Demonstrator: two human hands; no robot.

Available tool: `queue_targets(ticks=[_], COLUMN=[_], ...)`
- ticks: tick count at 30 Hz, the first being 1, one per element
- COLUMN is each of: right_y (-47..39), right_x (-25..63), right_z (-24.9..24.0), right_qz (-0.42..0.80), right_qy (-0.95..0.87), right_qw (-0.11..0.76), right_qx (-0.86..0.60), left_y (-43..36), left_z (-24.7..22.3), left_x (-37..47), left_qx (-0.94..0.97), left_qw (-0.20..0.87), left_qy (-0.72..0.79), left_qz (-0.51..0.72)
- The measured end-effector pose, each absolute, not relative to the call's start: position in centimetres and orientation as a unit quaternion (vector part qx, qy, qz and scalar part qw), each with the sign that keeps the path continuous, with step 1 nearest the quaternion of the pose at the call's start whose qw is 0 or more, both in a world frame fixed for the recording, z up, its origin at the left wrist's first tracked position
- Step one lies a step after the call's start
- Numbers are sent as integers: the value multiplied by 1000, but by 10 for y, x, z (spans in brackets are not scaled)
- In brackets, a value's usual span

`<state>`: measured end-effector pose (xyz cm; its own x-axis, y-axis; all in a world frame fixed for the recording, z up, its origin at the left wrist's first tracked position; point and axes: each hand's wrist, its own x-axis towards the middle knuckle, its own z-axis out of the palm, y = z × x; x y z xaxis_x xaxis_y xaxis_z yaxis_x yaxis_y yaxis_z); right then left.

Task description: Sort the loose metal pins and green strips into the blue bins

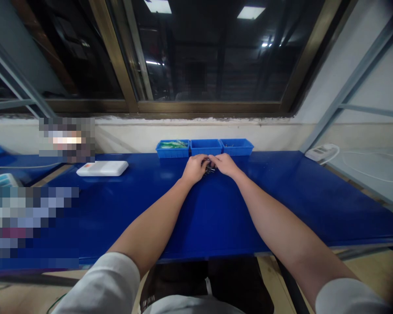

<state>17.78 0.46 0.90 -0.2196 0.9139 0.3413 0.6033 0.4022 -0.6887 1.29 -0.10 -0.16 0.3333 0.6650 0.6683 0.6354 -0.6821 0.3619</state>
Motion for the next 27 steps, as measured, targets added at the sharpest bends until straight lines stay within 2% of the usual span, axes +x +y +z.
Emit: queue_targets(ticks=[7,12,18,22,27], right_y=[5,9,9,13,22], right_x=[177,176,176,179,191], right_z=[8,6,6,7,6], right_qz=[222,326,429,422,362], right_qy=[-715,-671,-608,-566,-495], right_qw=[409,485,526,562,621], right_qx=[-522,-456,-412,-431,-488], left_y=[-6,-7,-9,-10,-9], left_z=[3,5,7,7,6], left_x=[14,15,16,16,15], left_qx=[826,821,823,816,775], left_qw=[0,-24,-25,-15,-19], left_qy=[430,468,473,462,521], left_qz=[364,326,313,346,357])
